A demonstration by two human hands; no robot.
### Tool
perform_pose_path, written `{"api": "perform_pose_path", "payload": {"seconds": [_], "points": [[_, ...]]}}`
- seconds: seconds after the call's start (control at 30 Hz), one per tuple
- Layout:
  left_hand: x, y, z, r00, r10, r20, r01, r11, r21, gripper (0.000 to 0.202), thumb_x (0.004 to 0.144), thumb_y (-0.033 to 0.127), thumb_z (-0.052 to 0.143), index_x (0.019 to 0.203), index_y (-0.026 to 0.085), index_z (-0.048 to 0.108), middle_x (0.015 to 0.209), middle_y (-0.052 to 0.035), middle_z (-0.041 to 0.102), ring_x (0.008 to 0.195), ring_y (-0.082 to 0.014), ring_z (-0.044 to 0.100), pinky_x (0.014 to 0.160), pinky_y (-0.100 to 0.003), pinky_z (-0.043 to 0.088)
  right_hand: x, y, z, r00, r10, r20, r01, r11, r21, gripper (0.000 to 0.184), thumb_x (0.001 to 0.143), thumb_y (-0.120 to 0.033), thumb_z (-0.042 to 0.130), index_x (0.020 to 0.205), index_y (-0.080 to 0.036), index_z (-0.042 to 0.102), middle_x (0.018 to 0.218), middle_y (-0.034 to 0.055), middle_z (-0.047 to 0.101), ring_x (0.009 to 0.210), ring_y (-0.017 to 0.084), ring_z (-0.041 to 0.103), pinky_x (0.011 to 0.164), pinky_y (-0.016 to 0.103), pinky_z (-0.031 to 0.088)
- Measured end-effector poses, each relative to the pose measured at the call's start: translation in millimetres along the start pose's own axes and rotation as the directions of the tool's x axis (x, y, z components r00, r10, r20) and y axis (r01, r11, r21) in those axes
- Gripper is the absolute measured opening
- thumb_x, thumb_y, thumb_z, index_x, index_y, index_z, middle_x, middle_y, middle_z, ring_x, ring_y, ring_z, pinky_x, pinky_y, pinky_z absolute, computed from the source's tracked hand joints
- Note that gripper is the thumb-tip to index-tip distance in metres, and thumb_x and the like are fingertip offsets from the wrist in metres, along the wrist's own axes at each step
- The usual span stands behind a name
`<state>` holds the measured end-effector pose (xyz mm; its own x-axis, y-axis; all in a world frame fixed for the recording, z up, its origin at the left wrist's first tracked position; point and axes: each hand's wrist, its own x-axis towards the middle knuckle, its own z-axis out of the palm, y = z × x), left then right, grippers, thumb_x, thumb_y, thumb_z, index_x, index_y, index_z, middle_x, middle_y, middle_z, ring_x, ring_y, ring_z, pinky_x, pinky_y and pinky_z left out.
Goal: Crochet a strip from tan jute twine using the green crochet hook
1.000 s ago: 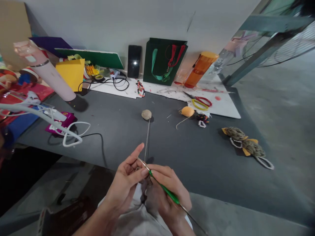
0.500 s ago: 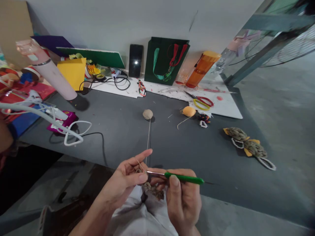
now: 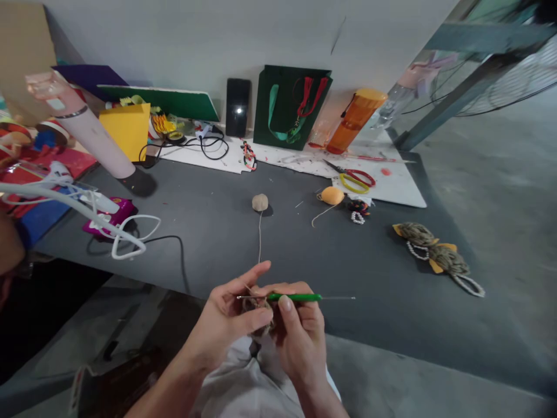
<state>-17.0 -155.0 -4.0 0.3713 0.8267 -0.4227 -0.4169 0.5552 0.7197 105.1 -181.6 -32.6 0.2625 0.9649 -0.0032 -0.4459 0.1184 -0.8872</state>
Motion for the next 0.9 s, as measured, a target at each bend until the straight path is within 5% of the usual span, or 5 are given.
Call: {"api": "perform_pose_path", "payload": {"seconds": [0.23, 0.43, 0.53, 0.73, 0.9], "points": [[-1, 5, 1.8, 0.991, 0.086, -0.107, -0.070, 0.987, 0.146, 0.081, 0.063, 0.023, 0.091, 0.139, 0.027, 0.063, 0.093, -0.0025, 0.073, 0.088, -0.0153, 0.063, 0.090, -0.029, 0.050, 8, 2, -2, 0.989, -0.139, -0.050, 0.130, 0.981, -0.143, 0.016, 0.094, -0.038, 0.068, 0.090, -0.022, 0.069, 0.085, 0.0029, 0.074, 0.078, 0.017, 0.072, 0.077, 0.033, 0.062], [3, 4, 2.6, 0.971, 0.217, -0.105, -0.190, 0.957, 0.218, 0.068, 0.081, 0.039, 0.079, 0.144, 0.028, 0.057, 0.072, 0.0033, 0.058, 0.062, -0.0091, 0.051, 0.062, -0.022, 0.049, 15, -2, 2, 0.993, 0.101, 0.057, -0.095, 0.991, -0.097, 0.024, 0.090, -0.044, 0.070, 0.088, -0.020, 0.067, 0.073, 0.0009, 0.070, 0.043, 0.008, 0.055, 0.038, 0.018, 0.046], [5, -1, 1.9, 0.946, 0.309, -0.094, -0.274, 0.921, 0.278, 0.065, 0.088, 0.038, 0.072, 0.149, 0.032, 0.050, 0.068, 0.0058, 0.052, 0.052, -0.0062, 0.042, 0.050, -0.018, 0.040, 18, -4, 4, 0.994, 0.102, 0.041, -0.096, 0.988, -0.122, 0.028, 0.089, -0.048, 0.069, 0.094, -0.020, 0.067, 0.083, 0.0030, 0.071, 0.045, 0.008, 0.052, 0.035, 0.017, 0.043], [9, -4, -7.6, 0.790, 0.563, -0.244, -0.481, 0.815, 0.323, 0.062, 0.088, 0.035, 0.071, 0.147, 0.037, 0.051, 0.071, 0.0052, 0.060, 0.048, -0.0064, 0.037, 0.043, -0.017, 0.035, 28, -13, -5, 0.936, 0.217, 0.278, -0.131, 0.945, -0.300, 0.039, 0.082, -0.052, 0.075, 0.068, -0.017, 0.063, 0.055, -0.0056, 0.050, 0.041, 0.006, 0.041, 0.037, 0.017, 0.034], [12, 10, -17.5, 0.640, 0.687, -0.344, -0.609, 0.727, 0.317, 0.064, 0.085, 0.032, 0.074, 0.144, 0.042, 0.052, 0.069, 0.0078, 0.060, 0.044, -0.0046, 0.029, 0.046, -0.015, 0.037, 36, -30, -29, 0.944, 0.218, 0.249, -0.079, 0.879, -0.469, 0.039, 0.081, -0.050, 0.074, 0.063, -0.018, 0.064, 0.051, -0.0047, 0.050, 0.043, 0.008, 0.042, 0.040, 0.019, 0.035]]}}
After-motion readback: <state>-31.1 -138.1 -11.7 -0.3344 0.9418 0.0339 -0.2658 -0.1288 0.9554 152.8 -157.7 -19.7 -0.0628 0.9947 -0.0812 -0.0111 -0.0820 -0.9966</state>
